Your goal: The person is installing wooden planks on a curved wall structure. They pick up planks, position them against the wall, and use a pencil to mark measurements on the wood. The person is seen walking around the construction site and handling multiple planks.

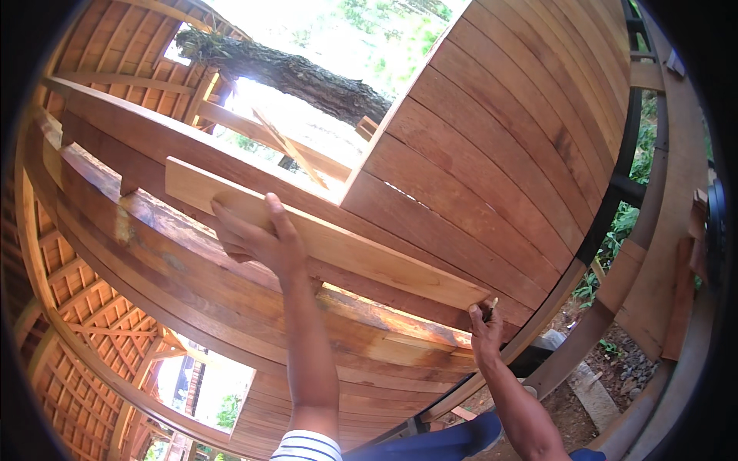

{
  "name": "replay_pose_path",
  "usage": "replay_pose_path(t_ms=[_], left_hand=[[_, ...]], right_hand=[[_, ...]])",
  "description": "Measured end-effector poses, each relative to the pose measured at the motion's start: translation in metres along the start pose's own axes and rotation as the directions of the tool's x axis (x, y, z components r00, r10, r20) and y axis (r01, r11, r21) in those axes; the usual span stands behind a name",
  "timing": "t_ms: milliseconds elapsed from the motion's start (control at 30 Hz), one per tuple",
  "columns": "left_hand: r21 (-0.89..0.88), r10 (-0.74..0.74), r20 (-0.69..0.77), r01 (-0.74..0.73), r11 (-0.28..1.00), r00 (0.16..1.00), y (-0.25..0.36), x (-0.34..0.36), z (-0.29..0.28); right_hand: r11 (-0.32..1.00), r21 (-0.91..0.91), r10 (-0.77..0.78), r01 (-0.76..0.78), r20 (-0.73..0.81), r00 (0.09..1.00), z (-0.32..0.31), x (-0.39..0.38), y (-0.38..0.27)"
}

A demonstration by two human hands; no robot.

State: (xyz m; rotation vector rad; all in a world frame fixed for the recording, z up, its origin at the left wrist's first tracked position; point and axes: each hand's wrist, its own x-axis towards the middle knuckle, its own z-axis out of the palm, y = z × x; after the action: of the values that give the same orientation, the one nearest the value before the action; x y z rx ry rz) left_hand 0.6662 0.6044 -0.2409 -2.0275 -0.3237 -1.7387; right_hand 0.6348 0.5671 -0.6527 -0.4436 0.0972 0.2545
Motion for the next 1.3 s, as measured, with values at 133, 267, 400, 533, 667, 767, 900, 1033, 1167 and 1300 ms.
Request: replay_pose_path(t_ms=[133,267,400,533,667,767,900,1033,1167,1300], left_hand=[[0.126,0.051,0.053,-0.057,0.99,0.997,-0.01,0.008,0.008],[0.161,0.038,0.097,-0.053,0.985,0.995,0.0,0.011,0.008],[0.173,0.082,0.08,-0.095,0.98,0.993,0.005,0.008,0.009],[0.144,0.107,0.102,-0.121,0.982,0.989,0.01,0.007,0.006],[0.102,0.128,0.09,-0.137,0.985,0.988,0.008,0.006,0.009],[0.065,0.14,0.085,-0.146,0.987,0.987,0.008,0.007,0.011],[0.101,0.131,0.094,-0.14,0.985,0.987,0.006,0.006,0.011],[0.071,0.13,0.101,-0.138,0.988,0.986,0.008,0.006,0.011],[-0.004,0.157,0.109,-0.158,0.987,0.982,0.005,0.009,0.014],[0.033,0.143,0.118,-0.148,0.988,0.983,0.007,0.008,0.014]], right_hand=[[0.996,-0.085,0.01,-0.006,0.037,0.999,0.01,0.0,-0.012],[0.982,-0.188,0.019,-0.014,0.028,0.999,0.007,0.008,-0.012],[0.971,-0.239,0.001,-0.002,-0.003,1.0,0.009,0.012,-0.019],[0.92,-0.39,-0.019,0.031,0.033,0.999,0.01,0.015,-0.036],[0.97,-0.239,-0.024,0.034,0.047,0.999,0.014,0.018,-0.027],[0.986,-0.162,-0.018,0.025,0.048,0.999,0.016,0.019,-0.026],[0.974,-0.228,0.009,0.003,0.052,0.999,0.018,0.017,-0.037],[0.965,-0.263,-0.005,0.017,0.045,0.999,0.02,0.019,-0.038],[0.949,-0.314,-0.01,0.025,0.05,0.999,0.018,0.021,-0.039],[0.948,-0.317,0.009,0.007,0.051,0.999,0.019,0.021,-0.04]])
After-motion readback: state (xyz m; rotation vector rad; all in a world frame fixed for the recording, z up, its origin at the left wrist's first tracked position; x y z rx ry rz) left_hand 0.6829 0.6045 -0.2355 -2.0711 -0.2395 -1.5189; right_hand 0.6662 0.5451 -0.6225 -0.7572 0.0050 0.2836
